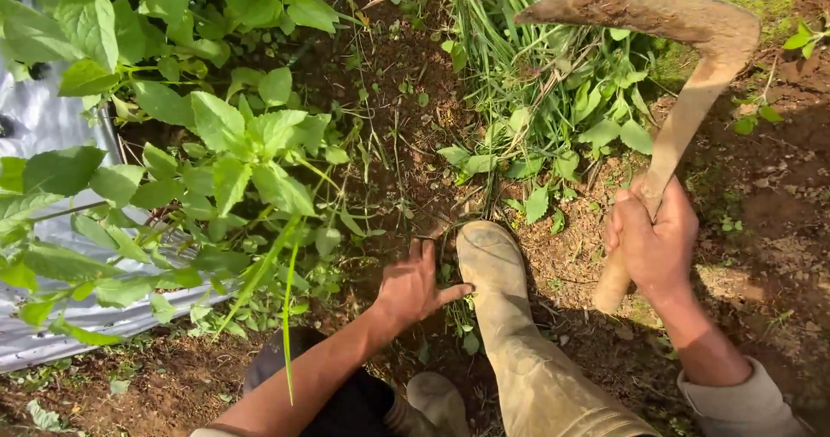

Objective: The person uses a sickle to cut weeds and grass growing near a row of plants. They gather the cut vegetation by hand and toss it aside, working along the edge of a plastic ground cover sheet.

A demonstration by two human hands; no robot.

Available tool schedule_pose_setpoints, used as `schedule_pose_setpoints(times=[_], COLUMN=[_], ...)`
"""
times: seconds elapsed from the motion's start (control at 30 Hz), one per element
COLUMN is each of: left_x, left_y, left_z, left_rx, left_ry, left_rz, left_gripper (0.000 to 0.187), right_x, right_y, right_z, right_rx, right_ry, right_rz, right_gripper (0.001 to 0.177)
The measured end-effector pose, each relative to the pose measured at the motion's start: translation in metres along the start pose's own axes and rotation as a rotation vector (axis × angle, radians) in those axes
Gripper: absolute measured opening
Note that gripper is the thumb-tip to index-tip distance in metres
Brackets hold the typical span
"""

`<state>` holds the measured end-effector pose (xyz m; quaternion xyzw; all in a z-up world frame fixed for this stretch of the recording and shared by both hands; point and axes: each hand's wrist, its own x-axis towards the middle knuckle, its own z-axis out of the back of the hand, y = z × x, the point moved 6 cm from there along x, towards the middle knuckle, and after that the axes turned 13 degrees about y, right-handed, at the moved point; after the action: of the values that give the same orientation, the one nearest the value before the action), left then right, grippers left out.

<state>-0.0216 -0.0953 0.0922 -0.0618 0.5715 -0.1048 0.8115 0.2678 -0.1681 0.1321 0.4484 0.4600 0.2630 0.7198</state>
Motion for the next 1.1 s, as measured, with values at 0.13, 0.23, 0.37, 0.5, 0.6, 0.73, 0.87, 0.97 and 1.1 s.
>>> schedule_pose_setpoints(times=[0.13, 0.23, 0.37, 0.5, 0.6, 0.73, 0.87, 0.97, 1.1], left_x=[0.036, 0.055, 0.11, 0.072, 0.04, 0.02, -0.039, -0.061, -0.052], left_y=[-0.019, -0.038, -0.056, -0.021, 0.051, 0.116, 0.153, 0.174, 0.176], left_z=[-0.021, -0.03, -0.071, -0.054, -0.031, 0.013, 0.113, 0.167, 0.196], left_rx=[-0.809, -0.783, -0.656, 0.338, -1.228, -0.869, -1.559, -1.644, -1.262], left_ry=[0.119, 0.161, 0.026, -0.076, -0.248, -1.104, -0.853, -1.287, -0.944], left_rz=[0.143, 0.06, 0.036, 0.051, 0.173, 0.174, 0.047, -0.14, 0.182], left_gripper=[0.108, 0.078, 0.053, 0.027, 0.049, 0.041, 0.037, 0.027, 0.069], right_x=[-0.003, -0.004, -0.006, -0.008, -0.008, -0.007, -0.009, -0.009, -0.007], right_y=[0.001, -0.007, -0.007, -0.001, 0.002, -0.004, -0.006, -0.004, -0.002], right_z=[-0.009, -0.011, -0.01, -0.005, 0.001, 0.005, 0.006, 0.006, 0.004], right_rx=[-0.01, -0.019, -0.02, -0.032, -0.034, -0.028, -0.026, -0.023, -0.024], right_ry=[-0.02, -0.012, 0.039, 0.035, 0.018, 0.017, -0.013, -0.031, -0.053], right_rz=[-0.028, -0.01, 0.097, 0.081, 0.065, 0.052, 0.049, 0.058, 0.091], right_gripper=[0.01, 0.009, 0.014, 0.013, 0.013, 0.011, 0.014, 0.014, 0.013])
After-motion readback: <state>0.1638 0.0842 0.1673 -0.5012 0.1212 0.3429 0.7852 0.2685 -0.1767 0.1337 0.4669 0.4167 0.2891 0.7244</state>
